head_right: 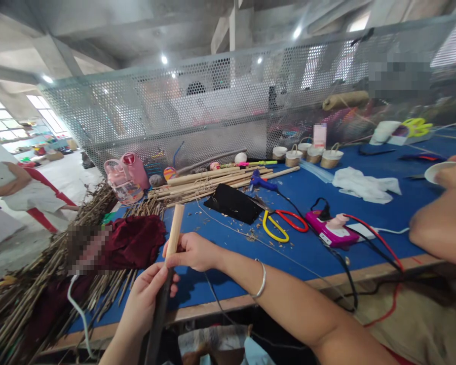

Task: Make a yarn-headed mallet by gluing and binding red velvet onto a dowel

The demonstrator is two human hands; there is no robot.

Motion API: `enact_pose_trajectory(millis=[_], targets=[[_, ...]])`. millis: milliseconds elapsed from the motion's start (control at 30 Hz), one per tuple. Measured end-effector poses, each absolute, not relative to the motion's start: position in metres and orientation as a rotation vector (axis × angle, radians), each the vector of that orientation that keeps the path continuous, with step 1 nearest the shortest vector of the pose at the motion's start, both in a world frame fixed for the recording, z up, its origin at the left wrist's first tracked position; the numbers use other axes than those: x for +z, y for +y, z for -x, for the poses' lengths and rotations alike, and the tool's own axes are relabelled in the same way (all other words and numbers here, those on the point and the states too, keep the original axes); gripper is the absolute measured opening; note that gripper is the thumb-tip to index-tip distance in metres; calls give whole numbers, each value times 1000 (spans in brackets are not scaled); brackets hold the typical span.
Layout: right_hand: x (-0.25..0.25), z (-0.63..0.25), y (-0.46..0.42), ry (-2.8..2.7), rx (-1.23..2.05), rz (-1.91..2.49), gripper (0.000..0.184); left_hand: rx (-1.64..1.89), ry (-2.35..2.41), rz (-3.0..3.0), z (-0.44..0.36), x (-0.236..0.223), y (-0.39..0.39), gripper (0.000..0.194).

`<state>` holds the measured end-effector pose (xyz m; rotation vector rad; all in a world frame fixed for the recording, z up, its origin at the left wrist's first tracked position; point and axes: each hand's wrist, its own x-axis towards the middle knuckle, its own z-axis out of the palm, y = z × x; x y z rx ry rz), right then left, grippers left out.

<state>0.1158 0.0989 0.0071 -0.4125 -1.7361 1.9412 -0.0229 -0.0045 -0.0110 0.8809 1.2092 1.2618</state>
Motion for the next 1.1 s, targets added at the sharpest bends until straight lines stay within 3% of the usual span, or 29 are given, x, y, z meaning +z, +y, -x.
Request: enact_pose_trajectory(millis=[200,333,600,733,867,1100], targets=[[4,-115,99,-1720,1954,393,43,1463,1379,-963,15,-13,-4,46],[2,-114,102,-1713,1981,365,42,1578,1623,-1064,10,-12,-5,33],[-1,-120,112,-1813,1994,283,44,1470,1258,-831,19,-8,-3,40],[-1,-118,110,-1686,2141,258,54,1578,1219,-909,15,-10,-2,47],[-1,-118,109,-1688,2321,258,61,1645,1272,-1015,10,-13,-3,36],[-3,-118,109,-1677,2338,262,53,1628,1267,-1048,12,-14,-3,27]])
